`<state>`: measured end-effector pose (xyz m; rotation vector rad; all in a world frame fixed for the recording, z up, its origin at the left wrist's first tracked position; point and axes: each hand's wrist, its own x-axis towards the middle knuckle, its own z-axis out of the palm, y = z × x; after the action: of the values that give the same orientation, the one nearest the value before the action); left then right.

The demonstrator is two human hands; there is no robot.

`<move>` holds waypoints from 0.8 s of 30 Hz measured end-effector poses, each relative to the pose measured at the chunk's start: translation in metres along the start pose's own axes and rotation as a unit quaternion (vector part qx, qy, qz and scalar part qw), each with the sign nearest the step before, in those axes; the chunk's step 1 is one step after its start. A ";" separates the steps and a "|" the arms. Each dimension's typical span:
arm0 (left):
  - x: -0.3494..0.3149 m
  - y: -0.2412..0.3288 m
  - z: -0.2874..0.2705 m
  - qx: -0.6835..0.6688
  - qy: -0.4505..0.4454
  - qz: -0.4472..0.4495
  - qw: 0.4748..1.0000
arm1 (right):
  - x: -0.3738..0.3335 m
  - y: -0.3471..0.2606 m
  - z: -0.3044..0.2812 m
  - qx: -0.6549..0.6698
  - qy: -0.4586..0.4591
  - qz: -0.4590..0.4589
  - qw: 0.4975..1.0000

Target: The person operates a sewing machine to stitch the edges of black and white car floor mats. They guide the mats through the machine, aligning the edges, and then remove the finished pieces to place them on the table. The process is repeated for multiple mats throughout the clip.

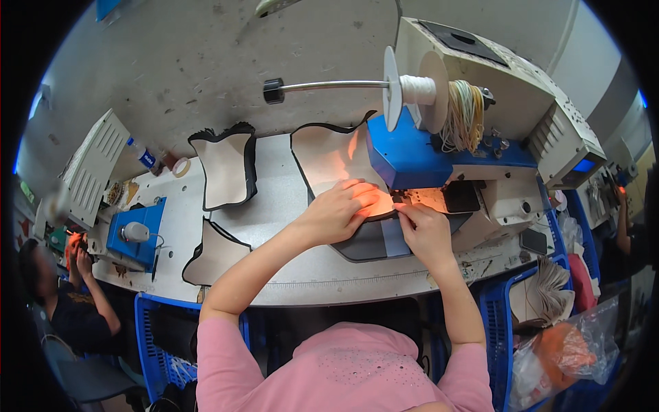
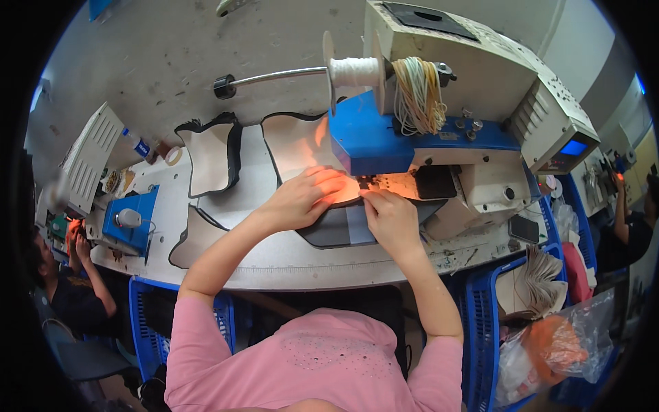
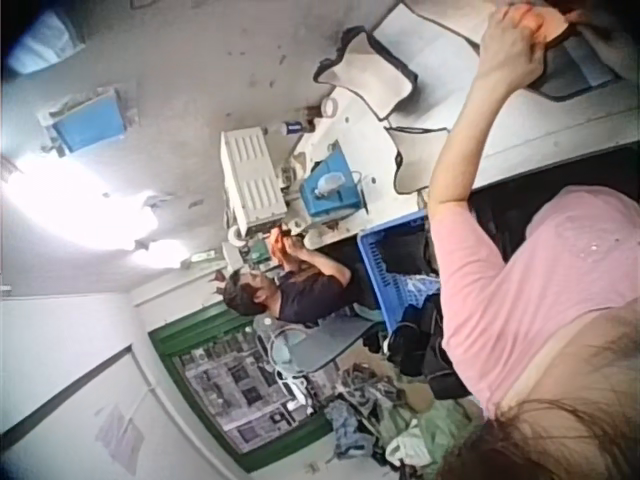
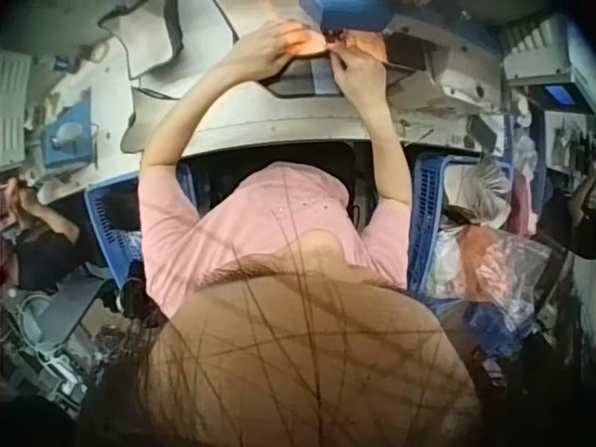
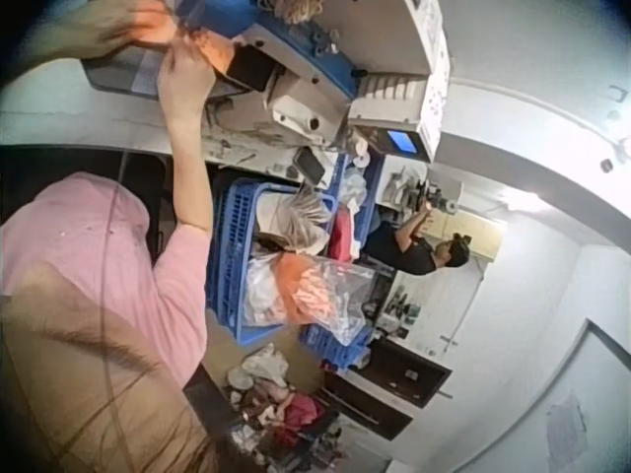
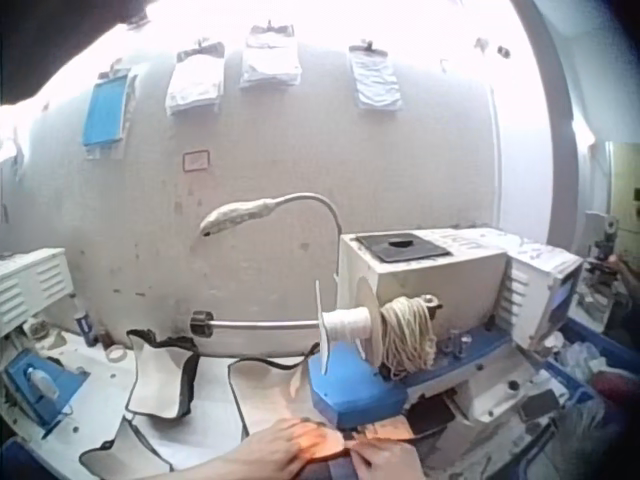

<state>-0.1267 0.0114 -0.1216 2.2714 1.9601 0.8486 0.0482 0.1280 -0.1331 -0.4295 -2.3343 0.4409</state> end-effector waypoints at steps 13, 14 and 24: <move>0.011 0.001 -0.009 0.039 -0.020 0.066 0.997 | -0.006 0.002 -0.005 0.055 0.013 -0.035 0.998; 0.012 0.000 -0.010 0.031 -0.030 0.064 0.997 | -0.008 0.003 -0.008 0.072 0.012 -0.037 0.997; 0.018 -0.011 -0.013 0.005 -0.082 0.096 0.992 | -0.032 0.022 -0.017 0.104 0.055 -0.024 0.993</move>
<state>-0.1407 0.0265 -0.1076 2.4780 1.7038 0.6408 0.0865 0.1368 -0.1493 -0.2893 -2.1605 0.6151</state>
